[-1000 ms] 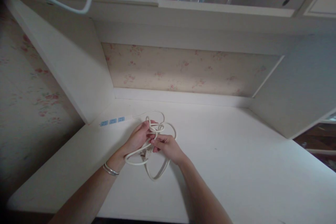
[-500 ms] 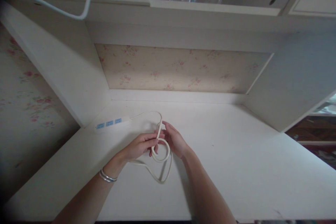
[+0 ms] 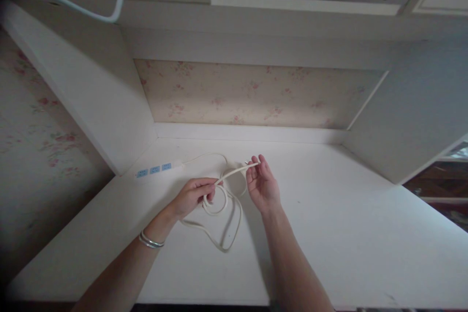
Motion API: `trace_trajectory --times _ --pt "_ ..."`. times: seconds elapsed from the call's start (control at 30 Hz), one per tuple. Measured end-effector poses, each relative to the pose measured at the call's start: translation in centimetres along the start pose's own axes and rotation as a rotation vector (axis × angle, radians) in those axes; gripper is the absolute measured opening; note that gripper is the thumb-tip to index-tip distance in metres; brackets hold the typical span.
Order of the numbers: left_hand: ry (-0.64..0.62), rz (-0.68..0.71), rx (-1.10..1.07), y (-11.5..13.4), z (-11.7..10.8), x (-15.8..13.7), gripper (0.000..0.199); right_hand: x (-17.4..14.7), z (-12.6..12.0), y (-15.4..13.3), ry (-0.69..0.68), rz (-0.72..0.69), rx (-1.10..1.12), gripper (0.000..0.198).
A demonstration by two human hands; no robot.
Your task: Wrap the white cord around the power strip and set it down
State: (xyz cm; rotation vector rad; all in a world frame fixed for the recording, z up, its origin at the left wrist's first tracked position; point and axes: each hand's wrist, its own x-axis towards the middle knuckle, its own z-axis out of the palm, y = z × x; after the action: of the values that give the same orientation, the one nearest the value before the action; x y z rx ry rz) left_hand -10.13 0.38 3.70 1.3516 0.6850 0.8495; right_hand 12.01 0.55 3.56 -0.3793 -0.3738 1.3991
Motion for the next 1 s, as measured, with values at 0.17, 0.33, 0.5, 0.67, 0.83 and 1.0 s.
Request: trace_trajectory --times 0.17,0.33,0.5,0.67,0.83,1.0 --pt "0.147 -0.041 -0.056 0.7 -0.6 0.1 0.037 1.2 -1.4 -1.1 0.104 -0.134 -0.072 0.012" --pt "0.210 -0.063 -0.090 0.4 -0.4 0.5 0.031 1.5 -1.9 0.0 0.122 -0.146 -0.249 0.017" --pt "0.195 -0.098 -0.464 0.4 -0.7 0.5 0.027 1.6 -2.1 -0.1 0.122 -0.122 -0.183 0.019" --pt "0.110 -0.098 -0.725 1.0 -1.0 0.3 0.033 1.4 -2.1 -0.5 0.078 -0.132 -0.126 0.022" --pt "0.136 -0.071 -0.676 0.8 -1.2 0.3 0.035 0.8 -1.6 -0.5 0.005 -0.170 -0.214 0.023" --pt "0.172 -0.071 -0.650 0.7 -1.4 0.3 0.038 0.5 -1.2 -0.5 -0.030 -0.207 -0.348 0.018"
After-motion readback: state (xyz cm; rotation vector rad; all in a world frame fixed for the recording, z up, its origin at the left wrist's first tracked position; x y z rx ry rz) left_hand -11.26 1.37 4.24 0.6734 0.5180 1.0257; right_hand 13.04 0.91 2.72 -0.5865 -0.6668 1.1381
